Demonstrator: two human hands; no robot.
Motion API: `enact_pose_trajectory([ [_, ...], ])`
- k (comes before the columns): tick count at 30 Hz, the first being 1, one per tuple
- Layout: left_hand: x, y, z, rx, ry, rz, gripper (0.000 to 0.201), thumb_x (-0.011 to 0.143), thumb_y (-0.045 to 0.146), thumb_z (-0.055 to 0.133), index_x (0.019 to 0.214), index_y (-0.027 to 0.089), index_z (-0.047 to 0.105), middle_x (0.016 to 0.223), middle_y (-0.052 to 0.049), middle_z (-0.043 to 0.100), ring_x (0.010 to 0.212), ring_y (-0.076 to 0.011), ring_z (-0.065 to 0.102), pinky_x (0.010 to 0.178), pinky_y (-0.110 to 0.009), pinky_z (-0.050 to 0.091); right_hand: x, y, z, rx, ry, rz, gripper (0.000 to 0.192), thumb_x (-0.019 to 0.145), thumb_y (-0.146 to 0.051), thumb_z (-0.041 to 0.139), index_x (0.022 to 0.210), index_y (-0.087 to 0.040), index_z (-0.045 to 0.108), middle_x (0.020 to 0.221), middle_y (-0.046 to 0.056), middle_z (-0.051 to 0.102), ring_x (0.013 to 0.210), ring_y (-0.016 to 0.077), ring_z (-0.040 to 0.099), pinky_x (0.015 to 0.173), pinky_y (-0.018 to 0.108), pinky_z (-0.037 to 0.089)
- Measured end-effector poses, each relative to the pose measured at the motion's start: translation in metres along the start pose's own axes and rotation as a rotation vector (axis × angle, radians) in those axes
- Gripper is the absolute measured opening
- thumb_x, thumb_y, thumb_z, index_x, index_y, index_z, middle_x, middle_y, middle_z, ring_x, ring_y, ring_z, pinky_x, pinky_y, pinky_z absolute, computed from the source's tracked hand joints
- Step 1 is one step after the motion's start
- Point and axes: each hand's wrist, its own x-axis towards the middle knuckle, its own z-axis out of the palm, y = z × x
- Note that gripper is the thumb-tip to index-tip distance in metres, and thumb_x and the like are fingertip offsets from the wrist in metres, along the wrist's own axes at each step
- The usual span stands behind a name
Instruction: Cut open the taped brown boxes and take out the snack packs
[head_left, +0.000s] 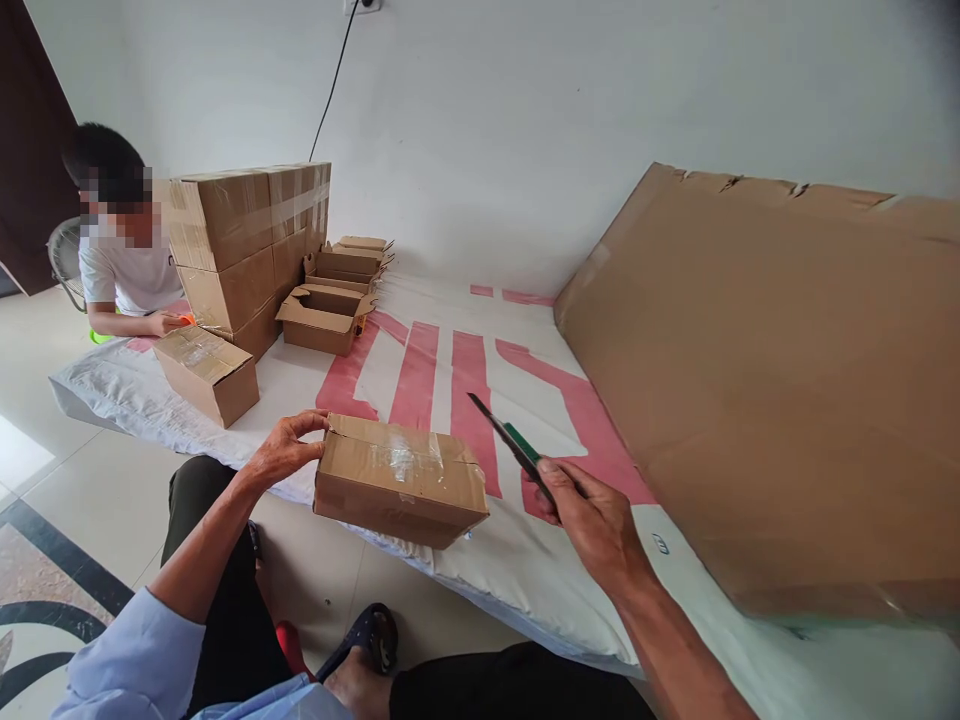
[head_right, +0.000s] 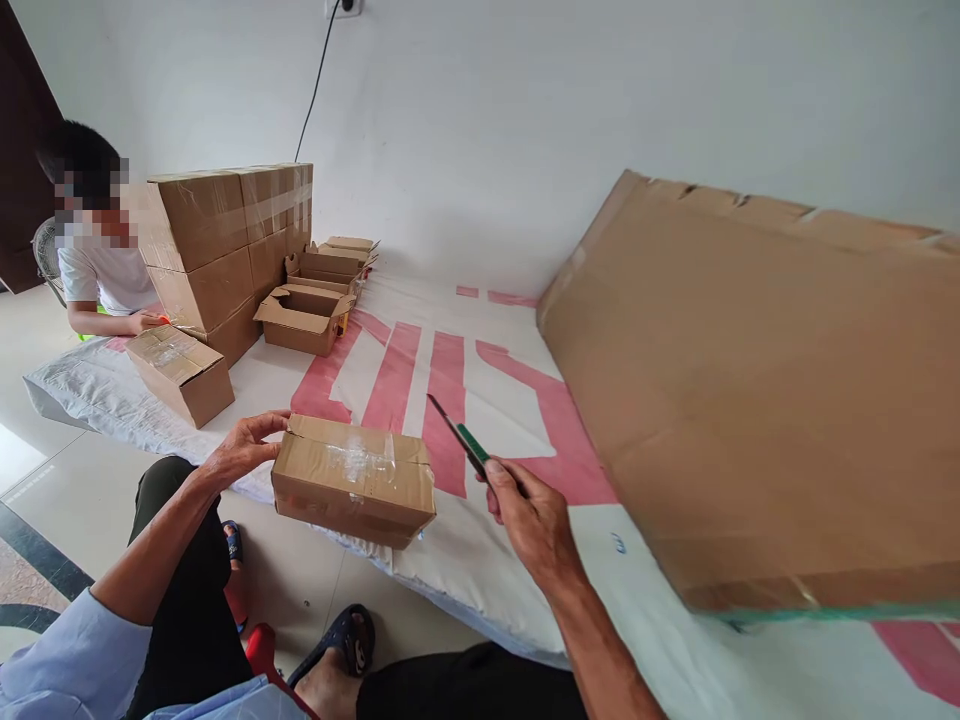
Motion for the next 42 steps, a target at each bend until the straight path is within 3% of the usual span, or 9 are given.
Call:
enact_pose_trajectory([
  [2, 0.001, 0.001, 0.001, 0.001, -0.022, 0.018, 0.024, 0.075, 0.033, 0.089, 0.095, 0.021, 0.086, 0.140, -0.008, 0.075, 0.136, -0.0341, 0.063, 0.118, -0.044, 0.045, -0.004, -0.033, 0.006, 0.057, -0.122, -0.053, 0.058, 0.083, -0.075, 0.069, 0.102, -0.020, 0.077, 0.065, -0.001, 0.058, 0.059, 0.0176, 0.049, 0.053, 0.032, 0.042],
  [5, 0.000, 0.004, 0.004, 0.003, -0.068, 0.051, 0.022, 0.079, 0.034, 0.084, 0.098, 0.024, 0.088, 0.138, -0.006, 0.075, 0.138, -0.0336, 0.060, 0.122, -0.044, 0.041, -0.008, -0.071, 0.015, -0.012, -0.299, -0.145, 0.055, 0.081, -0.071, 0.076, 0.103, -0.021, 0.080, 0.080, 0.004, 0.071, 0.071, 0.0197, 0.058, 0.059, 0.031, 0.048],
  [10, -0.003, 0.007, 0.005, 0.021, -0.103, 0.066, 0.030, 0.083, 0.034, 0.080, 0.110, 0.028, 0.089, 0.139, -0.006, 0.074, 0.139, -0.0337, 0.059, 0.125, -0.045, 0.039, -0.006, -0.107, 0.026, -0.128, -0.501, -0.221, 0.055, 0.085, -0.074, 0.071, 0.097, -0.021, 0.084, 0.091, 0.007, 0.079, 0.086, 0.0254, 0.065, 0.071, 0.035, 0.052],
  [14, -0.002, 0.004, 0.003, 0.032, -0.114, 0.077, 0.029, 0.083, 0.032, 0.080, 0.111, 0.028, 0.089, 0.138, -0.007, 0.074, 0.139, -0.0343, 0.060, 0.126, -0.046, 0.038, -0.002, -0.120, 0.029, -0.198, -0.542, -0.258, 0.049, 0.088, -0.069, 0.068, 0.088, -0.022, 0.082, 0.088, 0.005, 0.078, 0.081, 0.0235, 0.063, 0.073, 0.034, 0.050],
  [19, 0.000, -0.001, 0.001, 0.044, -0.103, 0.068, 0.030, 0.083, 0.032, 0.082, 0.111, 0.026, 0.088, 0.138, -0.008, 0.073, 0.139, -0.0343, 0.060, 0.125, -0.045, 0.038, 0.000, -0.130, 0.030, -0.240, -0.585, -0.263, 0.048, 0.089, -0.066, 0.064, 0.089, -0.021, 0.081, 0.084, 0.004, 0.074, 0.068, 0.0184, 0.055, 0.063, 0.032, 0.045],
  [27, 0.001, 0.005, 0.001, 0.077, -0.141, 0.089, 0.029, 0.086, 0.038, 0.082, 0.112, 0.027, 0.088, 0.141, -0.007, 0.072, 0.141, -0.0348, 0.059, 0.124, -0.044, 0.039, 0.005, -0.140, 0.030, -0.335, -0.611, -0.328, 0.042, 0.091, -0.059, 0.061, 0.081, -0.022, 0.078, 0.075, 0.001, 0.067, 0.066, 0.0169, 0.054, 0.062, 0.031, 0.042],
  [37, 0.005, 0.003, -0.005, 0.131, -0.174, 0.076, 0.039, 0.084, 0.030, 0.081, 0.122, 0.025, 0.084, 0.148, -0.008, 0.069, 0.141, -0.0352, 0.058, 0.118, -0.043, 0.046, 0.008, -0.179, 0.034, -0.679, -0.657, -0.382, 0.032, 0.093, -0.040, 0.051, 0.079, -0.022, 0.074, 0.070, 0.001, 0.063, 0.064, 0.0157, 0.049, 0.061, 0.032, 0.033],
  [42, 0.004, 0.005, -0.005, 0.099, -0.183, 0.039, 0.043, 0.080, 0.023, 0.078, 0.123, 0.024, 0.084, 0.147, -0.008, 0.069, 0.144, -0.0362, 0.057, 0.118, -0.044, 0.048, 0.011, -0.183, 0.028, -0.769, -0.681, -0.336, 0.030, 0.094, -0.040, 0.052, 0.077, -0.024, 0.070, 0.065, -0.001, 0.056, 0.062, 0.0152, 0.045, 0.061, 0.032, 0.031],
])
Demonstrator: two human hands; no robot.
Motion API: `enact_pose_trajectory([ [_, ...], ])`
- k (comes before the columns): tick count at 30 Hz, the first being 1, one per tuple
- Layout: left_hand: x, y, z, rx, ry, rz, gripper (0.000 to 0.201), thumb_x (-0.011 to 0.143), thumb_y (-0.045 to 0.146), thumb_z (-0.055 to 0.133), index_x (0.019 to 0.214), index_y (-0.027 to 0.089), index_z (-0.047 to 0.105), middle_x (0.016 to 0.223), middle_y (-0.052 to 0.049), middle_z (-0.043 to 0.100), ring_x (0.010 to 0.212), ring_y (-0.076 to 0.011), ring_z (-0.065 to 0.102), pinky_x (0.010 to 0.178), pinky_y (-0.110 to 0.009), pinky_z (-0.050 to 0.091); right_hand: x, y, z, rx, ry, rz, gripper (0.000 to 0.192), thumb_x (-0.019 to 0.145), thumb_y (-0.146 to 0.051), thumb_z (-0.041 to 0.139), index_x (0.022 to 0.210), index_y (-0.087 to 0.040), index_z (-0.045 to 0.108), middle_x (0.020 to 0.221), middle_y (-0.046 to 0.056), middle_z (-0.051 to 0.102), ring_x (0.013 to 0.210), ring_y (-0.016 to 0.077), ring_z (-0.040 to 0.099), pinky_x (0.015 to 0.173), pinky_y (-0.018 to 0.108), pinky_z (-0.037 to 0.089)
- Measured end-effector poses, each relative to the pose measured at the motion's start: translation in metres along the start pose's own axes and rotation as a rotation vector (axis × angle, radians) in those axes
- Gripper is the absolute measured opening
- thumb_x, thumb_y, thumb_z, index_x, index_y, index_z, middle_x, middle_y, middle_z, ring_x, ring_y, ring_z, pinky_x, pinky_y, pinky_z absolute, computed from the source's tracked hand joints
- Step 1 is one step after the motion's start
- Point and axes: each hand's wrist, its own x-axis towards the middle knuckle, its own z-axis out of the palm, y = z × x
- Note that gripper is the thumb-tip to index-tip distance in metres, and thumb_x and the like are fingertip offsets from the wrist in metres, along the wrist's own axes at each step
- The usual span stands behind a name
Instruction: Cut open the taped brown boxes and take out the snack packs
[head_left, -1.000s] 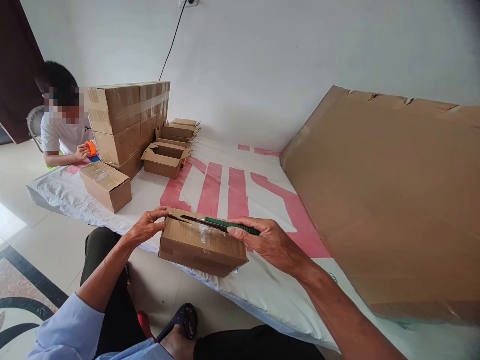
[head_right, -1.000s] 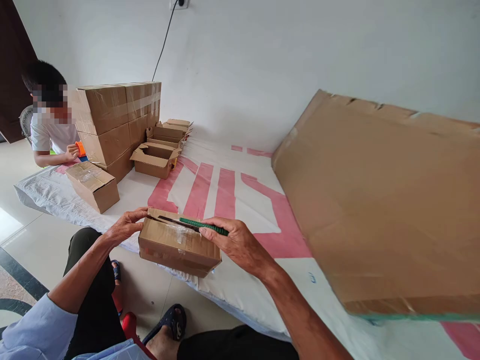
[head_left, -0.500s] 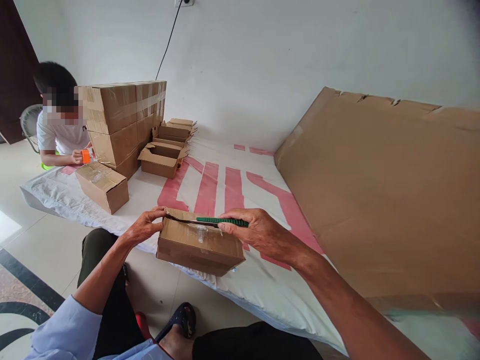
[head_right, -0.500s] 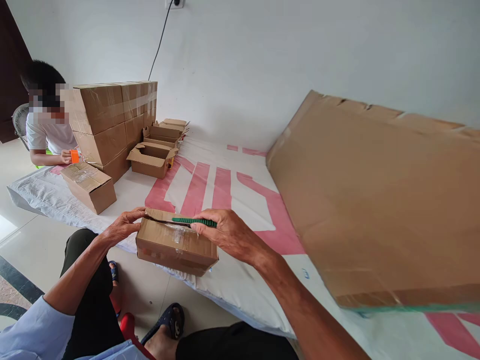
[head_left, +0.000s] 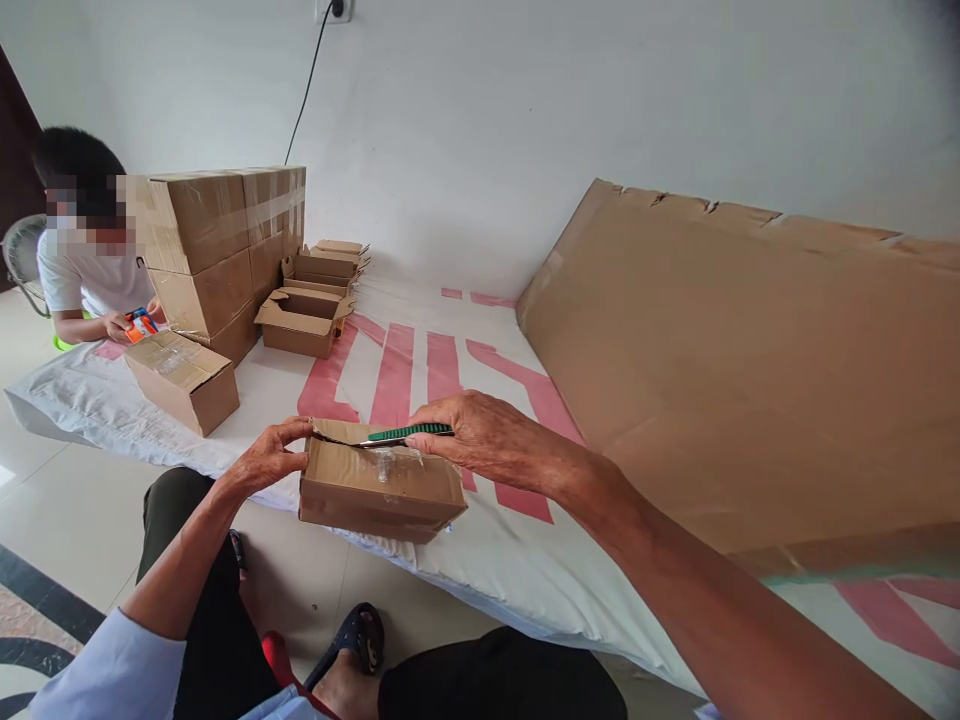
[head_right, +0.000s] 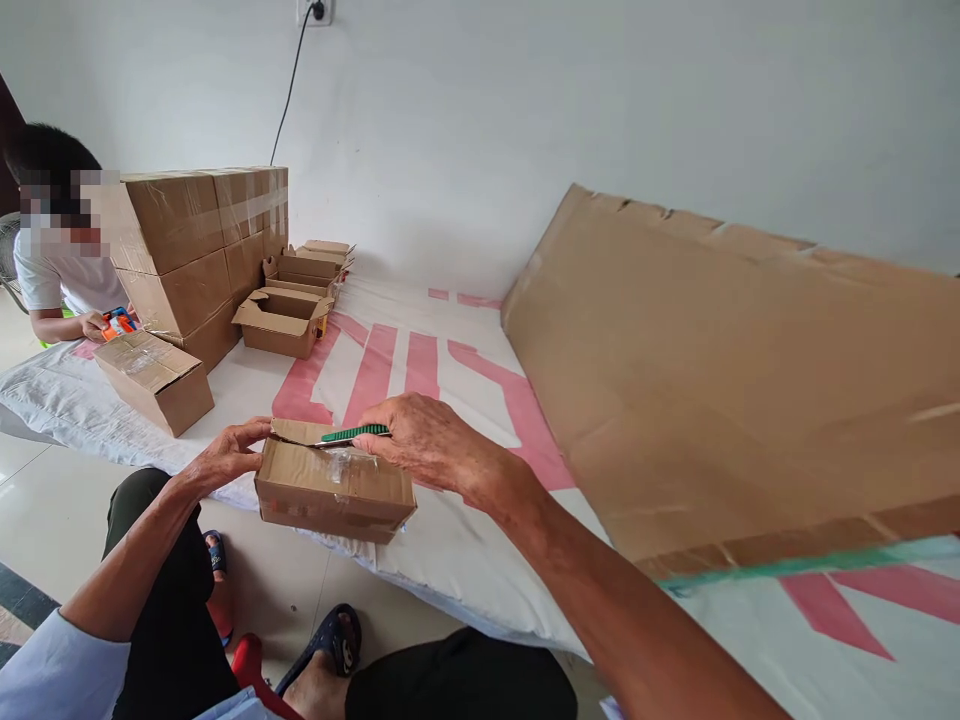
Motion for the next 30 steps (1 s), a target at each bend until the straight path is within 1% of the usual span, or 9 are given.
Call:
enact_pose_trajectory([
  [7, 0.000, 0.002, 0.000, 0.010, -0.008, -0.012, 0.046, 0.079, 0.021, 0.076, 0.124, 0.024, 0.084, 0.147, -0.008, 0.070, 0.145, -0.0363, 0.056, 0.118, -0.045, 0.049, -0.004, 0.020, 0.002, 0.085, 0.000, -0.030, 0.032, 0.094, -0.047, 0.058, 0.082, -0.024, 0.077, 0.064, -0.001, 0.055, 0.060, 0.0149, 0.044, 0.060, 0.032, 0.031],
  [11, 0.002, 0.000, -0.002, 0.033, -0.008, 0.003, 0.045, 0.078, 0.020, 0.076, 0.122, 0.024, 0.085, 0.145, -0.007, 0.071, 0.140, -0.0355, 0.060, 0.119, -0.045, 0.048, -0.006, 0.028, 0.004, 0.102, 0.006, -0.046, 0.034, 0.095, -0.047, 0.056, 0.079, -0.024, 0.075, 0.066, -0.001, 0.055, 0.062, 0.0149, 0.044, 0.060, 0.032, 0.031],
  [15, 0.002, -0.001, -0.003, 0.060, -0.009, 0.004, 0.046, 0.078, 0.021, 0.075, 0.123, 0.025, 0.084, 0.145, -0.008, 0.071, 0.139, -0.0352, 0.062, 0.119, -0.045, 0.049, -0.007, 0.037, 0.009, 0.135, 0.037, -0.073, 0.036, 0.094, -0.051, 0.059, 0.080, -0.023, 0.077, 0.067, 0.000, 0.060, 0.064, 0.0161, 0.048, 0.062, 0.031, 0.035],
  [18, 0.002, 0.002, -0.004, 0.072, -0.010, 0.002, 0.046, 0.078, 0.021, 0.075, 0.123, 0.024, 0.084, 0.145, -0.008, 0.071, 0.141, -0.0354, 0.060, 0.118, -0.044, 0.049, -0.008, 0.044, 0.013, 0.142, 0.028, -0.082, 0.037, 0.094, -0.052, 0.059, 0.081, -0.023, 0.079, 0.065, 0.000, 0.061, 0.063, 0.0164, 0.050, 0.062, 0.031, 0.037],
  [22, 0.001, 0.007, -0.004, 0.090, -0.018, -0.011, 0.045, 0.079, 0.022, 0.077, 0.123, 0.024, 0.084, 0.146, -0.008, 0.071, 0.139, -0.0355, 0.061, 0.117, -0.044, 0.050, -0.013, 0.055, 0.013, 0.192, 0.066, -0.084, 0.037, 0.093, -0.053, 0.061, 0.091, -0.024, 0.084, 0.072, 0.002, 0.068, 0.071, 0.0198, 0.058, 0.065, 0.032, 0.043],
  [24, 0.001, 0.007, -0.005, 0.097, -0.020, -0.016, 0.046, 0.079, 0.023, 0.077, 0.124, 0.024, 0.084, 0.147, -0.008, 0.070, 0.139, -0.0358, 0.061, 0.118, -0.044, 0.049, -0.016, 0.060, 0.013, 0.214, 0.077, -0.075, 0.037, 0.093, -0.053, 0.063, 0.093, -0.024, 0.085, 0.074, 0.003, 0.071, 0.074, 0.0217, 0.061, 0.067, 0.032, 0.046],
  [30, 0.002, 0.007, -0.007, 0.102, -0.035, -0.017, 0.048, 0.081, 0.026, 0.078, 0.128, 0.027, 0.083, 0.149, -0.007, 0.069, 0.143, -0.0352, 0.059, 0.121, -0.043, 0.048, -0.019, 0.075, 0.017, 0.218, 0.086, -0.074, 0.034, 0.093, -0.050, 0.063, 0.097, -0.027, 0.087, 0.077, 0.004, 0.075, 0.077, 0.0238, 0.065, 0.070, 0.034, 0.051],
])
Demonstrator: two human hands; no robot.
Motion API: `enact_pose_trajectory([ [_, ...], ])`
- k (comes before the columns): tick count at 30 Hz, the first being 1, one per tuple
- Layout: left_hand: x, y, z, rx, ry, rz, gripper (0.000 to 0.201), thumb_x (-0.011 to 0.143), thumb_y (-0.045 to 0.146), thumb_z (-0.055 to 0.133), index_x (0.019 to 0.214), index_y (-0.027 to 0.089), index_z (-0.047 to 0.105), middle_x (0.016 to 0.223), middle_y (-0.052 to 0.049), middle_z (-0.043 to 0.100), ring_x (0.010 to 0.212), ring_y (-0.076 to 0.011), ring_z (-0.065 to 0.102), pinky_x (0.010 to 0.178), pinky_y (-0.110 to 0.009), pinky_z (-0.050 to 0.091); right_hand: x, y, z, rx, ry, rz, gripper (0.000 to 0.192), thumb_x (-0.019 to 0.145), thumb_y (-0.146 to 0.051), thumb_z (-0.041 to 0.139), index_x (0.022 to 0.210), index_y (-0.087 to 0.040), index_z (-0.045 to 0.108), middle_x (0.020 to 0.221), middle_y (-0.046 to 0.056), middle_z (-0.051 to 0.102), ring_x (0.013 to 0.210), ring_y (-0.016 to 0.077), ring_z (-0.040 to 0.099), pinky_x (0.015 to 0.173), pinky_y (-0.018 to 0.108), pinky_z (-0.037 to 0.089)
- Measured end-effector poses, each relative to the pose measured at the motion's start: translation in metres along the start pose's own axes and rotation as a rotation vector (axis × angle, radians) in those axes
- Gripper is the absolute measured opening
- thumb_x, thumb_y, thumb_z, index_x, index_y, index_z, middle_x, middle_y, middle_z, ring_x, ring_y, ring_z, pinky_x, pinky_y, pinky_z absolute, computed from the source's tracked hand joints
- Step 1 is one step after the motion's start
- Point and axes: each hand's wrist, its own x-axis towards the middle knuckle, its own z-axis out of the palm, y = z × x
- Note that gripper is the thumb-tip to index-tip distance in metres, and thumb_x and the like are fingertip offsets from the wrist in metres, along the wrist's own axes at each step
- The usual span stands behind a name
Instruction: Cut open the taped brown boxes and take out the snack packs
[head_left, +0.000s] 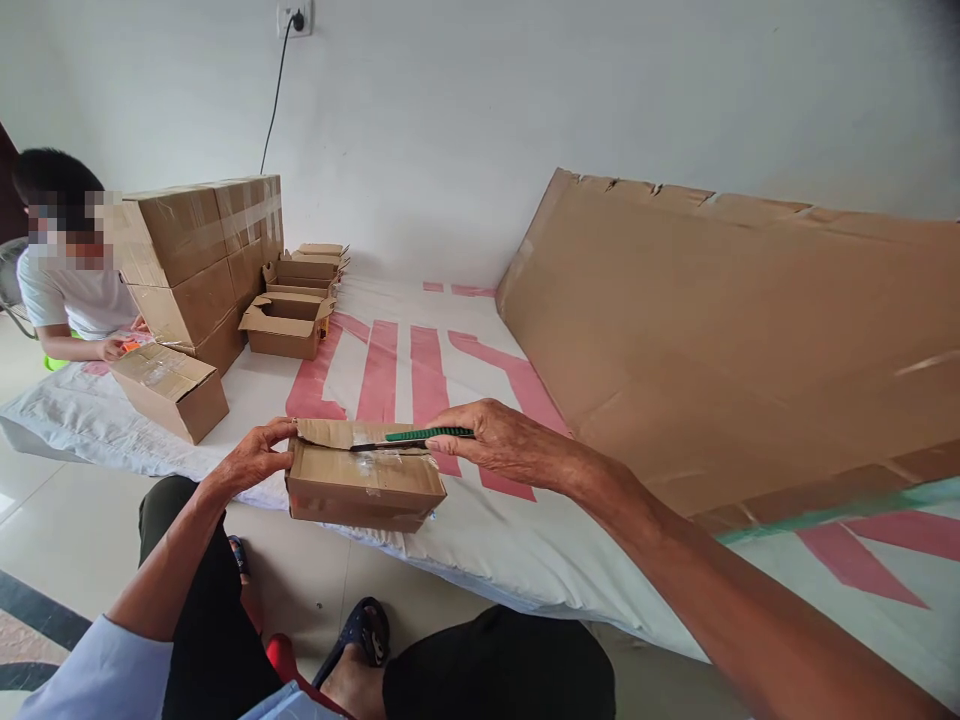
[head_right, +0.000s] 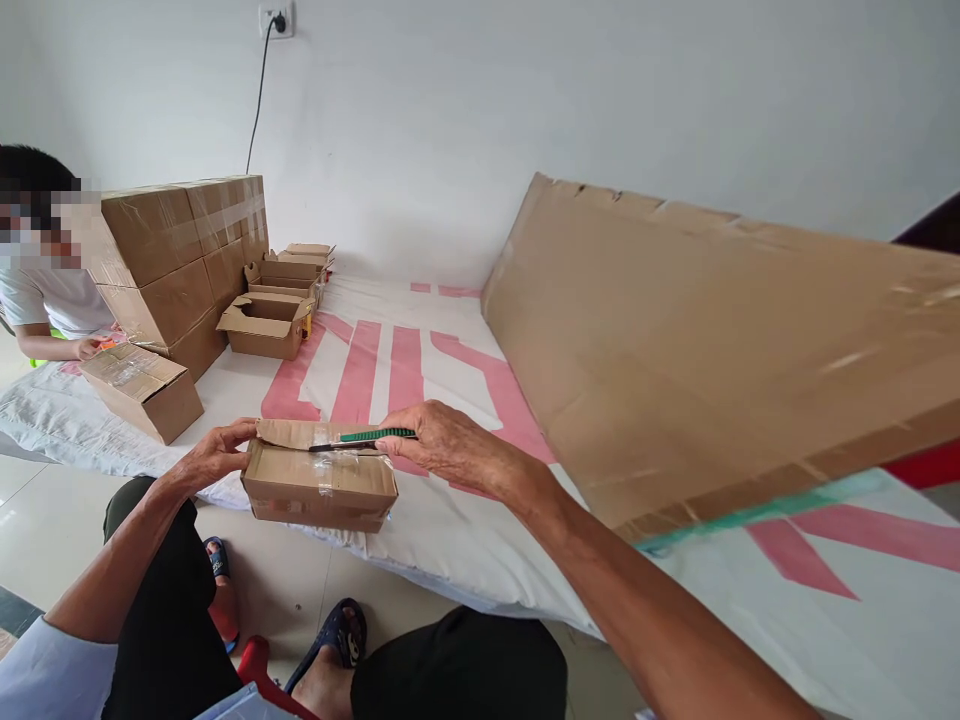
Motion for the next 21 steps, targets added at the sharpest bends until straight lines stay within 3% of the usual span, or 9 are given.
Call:
enact_pose_trajectory([
  [9, -0.002, 0.009, 0.002, 0.011, -0.001, -0.003, 0.044, 0.084, 0.029, 0.079, 0.127, 0.027, 0.083, 0.150, -0.008, 0.068, 0.146, -0.0362, 0.056, 0.121, -0.045, 0.049, -0.011, 0.019, 0.010, -0.021, 0.074, -0.056, 0.038, 0.096, -0.055, 0.061, 0.096, -0.026, 0.085, 0.088, 0.005, 0.080, 0.079, 0.0230, 0.067, 0.074, 0.034, 0.050],
  [13, 0.000, 0.004, -0.002, 0.024, -0.013, 0.009, 0.047, 0.084, 0.032, 0.083, 0.131, 0.027, 0.082, 0.148, -0.008, 0.070, 0.145, -0.0365, 0.058, 0.126, -0.048, 0.044, -0.021, 0.020, 0.006, 0.028, 0.125, -0.018, 0.039, 0.095, -0.057, 0.062, 0.093, -0.025, 0.083, 0.087, 0.005, 0.078, 0.080, 0.0236, 0.067, 0.074, 0.034, 0.050],
  [18, 0.001, -0.010, -0.007, -0.051, -0.011, -0.010, 0.065, 0.083, 0.034, 0.086, 0.146, 0.028, 0.073, 0.158, -0.009, 0.062, 0.149, -0.0368, 0.054, 0.127, -0.052, 0.045, -0.051, 0.030, -0.016, 0.077, 0.273, 0.121, 0.045, 0.094, -0.065, 0.061, 0.096, -0.024, 0.082, 0.086, 0.005, 0.077, 0.076, 0.0237, 0.064, 0.068, 0.034, 0.049],
  [21, 0.001, -0.011, -0.008, -0.053, 0.004, -0.044, 0.068, 0.081, 0.034, 0.088, 0.147, 0.027, 0.072, 0.159, -0.010, 0.061, 0.151, -0.0381, 0.053, 0.126, -0.053, 0.045, -0.061, 0.048, -0.009, 0.095, 0.421, 0.175, 0.045, 0.094, -0.063, 0.060, 0.105, -0.025, 0.081, 0.095, 0.006, 0.079, 0.080, 0.0255, 0.067, 0.071, 0.036, 0.052],
])
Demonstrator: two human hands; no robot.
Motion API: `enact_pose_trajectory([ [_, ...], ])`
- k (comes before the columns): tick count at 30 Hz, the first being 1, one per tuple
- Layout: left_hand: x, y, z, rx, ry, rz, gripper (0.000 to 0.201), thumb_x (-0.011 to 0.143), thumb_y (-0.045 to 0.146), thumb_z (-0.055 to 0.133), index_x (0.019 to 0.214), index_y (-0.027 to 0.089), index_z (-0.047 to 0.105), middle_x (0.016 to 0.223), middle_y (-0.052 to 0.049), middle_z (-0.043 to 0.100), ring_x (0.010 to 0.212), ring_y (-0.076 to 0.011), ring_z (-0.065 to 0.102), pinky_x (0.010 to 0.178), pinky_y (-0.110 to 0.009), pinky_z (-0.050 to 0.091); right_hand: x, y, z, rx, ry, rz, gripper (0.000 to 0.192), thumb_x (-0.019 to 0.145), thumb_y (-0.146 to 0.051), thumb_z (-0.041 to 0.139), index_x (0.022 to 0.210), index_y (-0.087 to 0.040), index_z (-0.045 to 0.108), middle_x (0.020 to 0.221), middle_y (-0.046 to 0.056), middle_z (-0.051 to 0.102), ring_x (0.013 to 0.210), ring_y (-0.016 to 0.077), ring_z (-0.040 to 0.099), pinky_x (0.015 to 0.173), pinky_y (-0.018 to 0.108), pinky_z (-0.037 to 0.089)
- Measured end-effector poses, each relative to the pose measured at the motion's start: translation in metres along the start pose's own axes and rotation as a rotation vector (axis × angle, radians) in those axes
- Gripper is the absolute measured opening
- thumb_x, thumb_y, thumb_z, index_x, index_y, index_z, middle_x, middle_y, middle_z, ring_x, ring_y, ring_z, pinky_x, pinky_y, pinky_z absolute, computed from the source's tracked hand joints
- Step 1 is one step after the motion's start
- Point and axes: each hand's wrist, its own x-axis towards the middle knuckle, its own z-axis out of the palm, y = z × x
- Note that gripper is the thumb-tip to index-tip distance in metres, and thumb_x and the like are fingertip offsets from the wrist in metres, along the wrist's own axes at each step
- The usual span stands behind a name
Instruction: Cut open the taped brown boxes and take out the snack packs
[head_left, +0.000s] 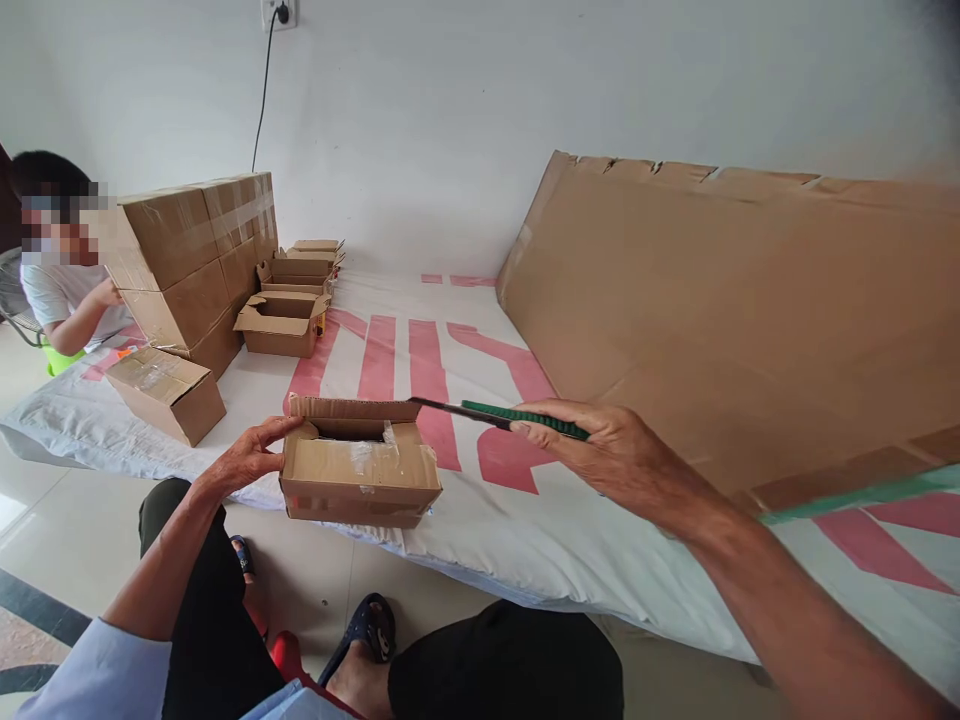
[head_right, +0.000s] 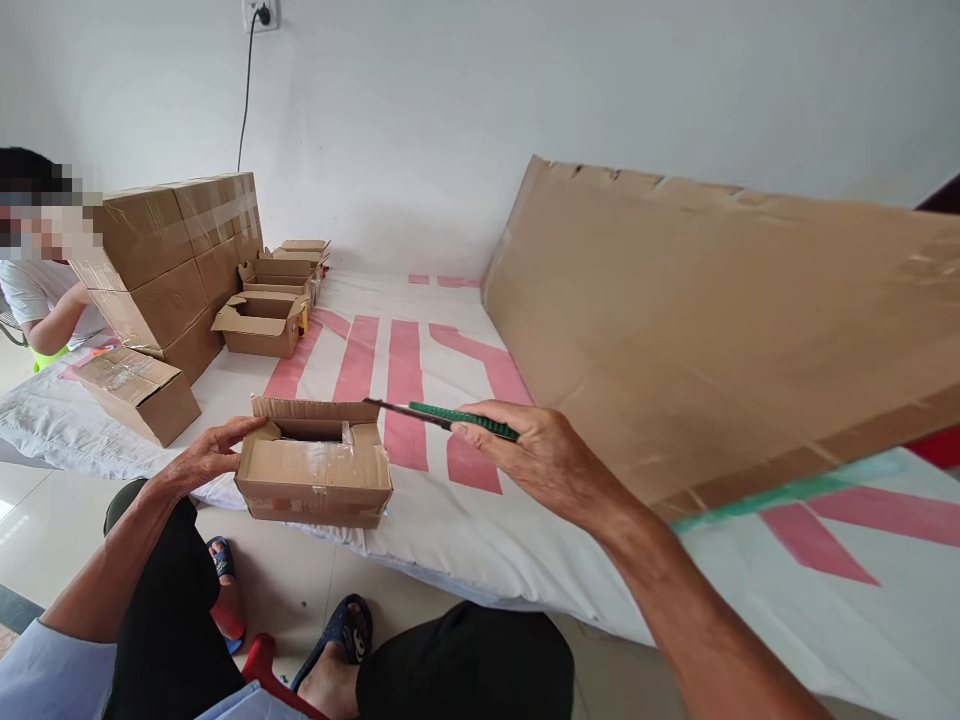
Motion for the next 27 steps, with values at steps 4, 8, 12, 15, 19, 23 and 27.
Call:
enact_pose_trajectory([
  [4, 0.000, 0.003, 0.001, 0.010, -0.004, 0.004, 0.070, 0.081, 0.037, 0.089, 0.148, 0.029, 0.071, 0.161, -0.010, 0.059, 0.150, -0.0387, 0.053, 0.125, -0.053, 0.046, -0.012, 0.052, 0.048, 0.015, 0.192, 0.017, 0.045, 0.096, -0.056, 0.052, 0.115, -0.023, 0.076, 0.108, 0.010, 0.080, 0.098, 0.0305, 0.072, 0.085, 0.041, 0.057],
  [8, 0.000, 0.003, -0.003, 0.073, -0.047, 0.019, 0.073, 0.085, 0.042, 0.087, 0.154, 0.029, 0.066, 0.161, -0.012, 0.057, 0.150, -0.0391, 0.052, 0.119, -0.051, 0.052, -0.034, 0.114, 0.110, -0.119, 0.292, 0.104, 0.045, 0.094, -0.051, 0.046, 0.116, -0.021, 0.072, 0.108, 0.016, 0.077, 0.106, 0.0366, 0.071, 0.093, 0.052, 0.057],
  [12, -0.001, 0.005, -0.009, 0.183, -0.119, -0.014, 0.096, 0.076, 0.052, 0.093, 0.162, 0.032, 0.055, 0.168, -0.013, 0.049, 0.151, -0.0412, 0.049, 0.109, -0.049, 0.058, -0.048, 0.140, 0.138, -0.215, 0.352, 0.141, 0.042, 0.093, -0.048, 0.047, 0.117, -0.023, 0.071, 0.108, 0.019, 0.073, 0.111, 0.0417, 0.067, 0.101, 0.064, 0.054],
  [15, -0.001, 0.010, -0.011, 0.252, -0.170, -0.027, 0.119, 0.067, 0.056, 0.098, 0.170, 0.036, 0.042, 0.173, -0.014, 0.042, 0.153, -0.0435, 0.046, 0.111, -0.052, 0.056, -0.042, 0.118, 0.134, -0.049, 0.351, 0.089, 0.049, 0.096, -0.057, 0.053, 0.127, -0.022, 0.068, 0.129, 0.020, 0.070, 0.128, 0.0417, 0.063, 0.111, 0.065, 0.051],
  [19, 0.000, 0.016, -0.010, 0.316, -0.184, -0.007, 0.134, 0.060, 0.058, 0.101, 0.173, 0.036, 0.032, 0.174, -0.016, 0.040, 0.152, -0.0447, 0.047, 0.113, -0.056, 0.054, -0.022, 0.058, 0.120, 0.293, 0.140, -0.060, 0.071, 0.097, -0.069, 0.061, 0.156, -0.030, 0.053, 0.164, 0.015, 0.053, 0.150, 0.0363, 0.053, 0.121, 0.056, 0.047],
  [23, 0.002, 0.012, -0.009, 0.362, -0.176, -0.018, 0.141, 0.059, 0.059, 0.101, 0.175, 0.034, 0.027, 0.176, -0.017, 0.036, 0.153, -0.0444, 0.046, 0.114, -0.058, 0.053, -0.006, 0.014, 0.119, 0.305, -0.114, -0.202, 0.110, 0.081, -0.073, 0.082, 0.171, -0.033, 0.035, 0.180, 0.014, 0.034, 0.165, 0.0389, 0.032, 0.131, 0.059, 0.035],
  [27, 0.002, 0.007, -0.012, 0.373, -0.158, 0.000, 0.140, 0.058, 0.059, 0.101, 0.174, 0.031, 0.028, 0.171, -0.018, 0.041, 0.152, -0.0434, 0.047, 0.115, -0.058, 0.053, 0.002, 0.000, 0.133, 0.213, -0.236, -0.223, 0.123, 0.073, -0.059, 0.093, 0.174, -0.032, 0.029, 0.183, 0.015, 0.026, 0.168, 0.0381, 0.027, 0.134, 0.059, 0.030],
])
